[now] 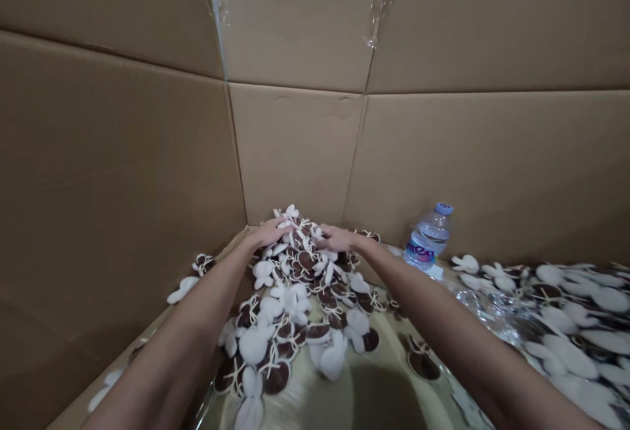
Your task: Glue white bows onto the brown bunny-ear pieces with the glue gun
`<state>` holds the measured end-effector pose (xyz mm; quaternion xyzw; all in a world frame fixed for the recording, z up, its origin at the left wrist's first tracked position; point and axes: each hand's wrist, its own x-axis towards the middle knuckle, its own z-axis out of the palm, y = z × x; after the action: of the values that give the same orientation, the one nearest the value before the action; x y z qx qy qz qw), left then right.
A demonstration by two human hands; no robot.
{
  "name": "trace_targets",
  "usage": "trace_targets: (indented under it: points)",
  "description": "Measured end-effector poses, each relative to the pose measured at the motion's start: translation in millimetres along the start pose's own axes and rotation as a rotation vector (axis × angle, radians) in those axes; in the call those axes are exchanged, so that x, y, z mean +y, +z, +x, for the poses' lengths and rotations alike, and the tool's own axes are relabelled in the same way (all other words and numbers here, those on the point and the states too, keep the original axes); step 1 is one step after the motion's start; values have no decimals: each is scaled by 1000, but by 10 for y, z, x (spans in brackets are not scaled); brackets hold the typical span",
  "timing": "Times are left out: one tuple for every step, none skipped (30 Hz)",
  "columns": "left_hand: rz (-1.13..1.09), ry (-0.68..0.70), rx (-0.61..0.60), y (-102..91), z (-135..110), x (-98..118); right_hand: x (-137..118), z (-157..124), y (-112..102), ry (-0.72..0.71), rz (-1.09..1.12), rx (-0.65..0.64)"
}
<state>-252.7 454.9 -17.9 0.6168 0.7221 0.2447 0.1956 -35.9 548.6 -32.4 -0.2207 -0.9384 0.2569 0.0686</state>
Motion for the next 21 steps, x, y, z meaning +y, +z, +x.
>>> trace_targets:
  points:
    - [-27,42,-49,-13,-62,54,-66,-55,-8,-13,1,-23]
    - [-52,83,-99,-30,-133,110,-134,-116,-20,-22,6,-44]
    - [-77,120,-149,-51,-211,169,-204,-183,-35,-26,12,-63]
    - [-100,152,-195,-71,-295,230,-275,-254,-53,-28,16,-80]
    - [-123,178,-236,-92,-382,292,-344,-329,-74,-26,20,-95]
    - [-146,199,-272,-110,-470,355,-411,-409,-95,-22,24,-111]
    - [-168,215,-302,-127,-557,417,-475,-493,-117,-16,28,-127]
    - [-189,226,-330,-140,-641,477,-535,-581,-138,-9,32,-143]
    - [-210,231,-352,-151,-719,533,-592,-673,-159,-2,37,-160]
    - [-230,232,-367,-158,-792,585,-646,-770,-180,5,43,-176]
    - [-251,230,-374,-162,-857,634,-697,-870,-202,12,50,-189]
    - [-270,228,-375,-163,-917,679,-747,-974,-224,17,56,-198]
    - [-285,226,-372,-161,-971,724,-796,-1082,-248,22,62,-203]
    - [-292,226,-365,-157,-1023,769,-845,-1193,-274,27,65,-202]
    - [-290,230,-358,-150,-1074,818,-895,-1309,-302,35,67,-198]
    - [-277,237,-352,-139,-1128,872,-947,-1430,-331,44,67,-189]
    - [-257,249,-347,-123,-1186,931,-1002,-1557,-361,56,63,-175]
    - [-233,265,-343,-98,-1250,995,-1061,-1691,-388,70,55,-156]
    - [-208,285,-340,-63,-1322,1062,-1126,-1833,-410,87,43,-132]
    - [-184,308,-336,-15,-1404,1129,-1196,-1984,-425,107,24,-102]
    - [-164,331,-332,48,-1494,1193,-1272,-2144,-429,131,-1,-66]
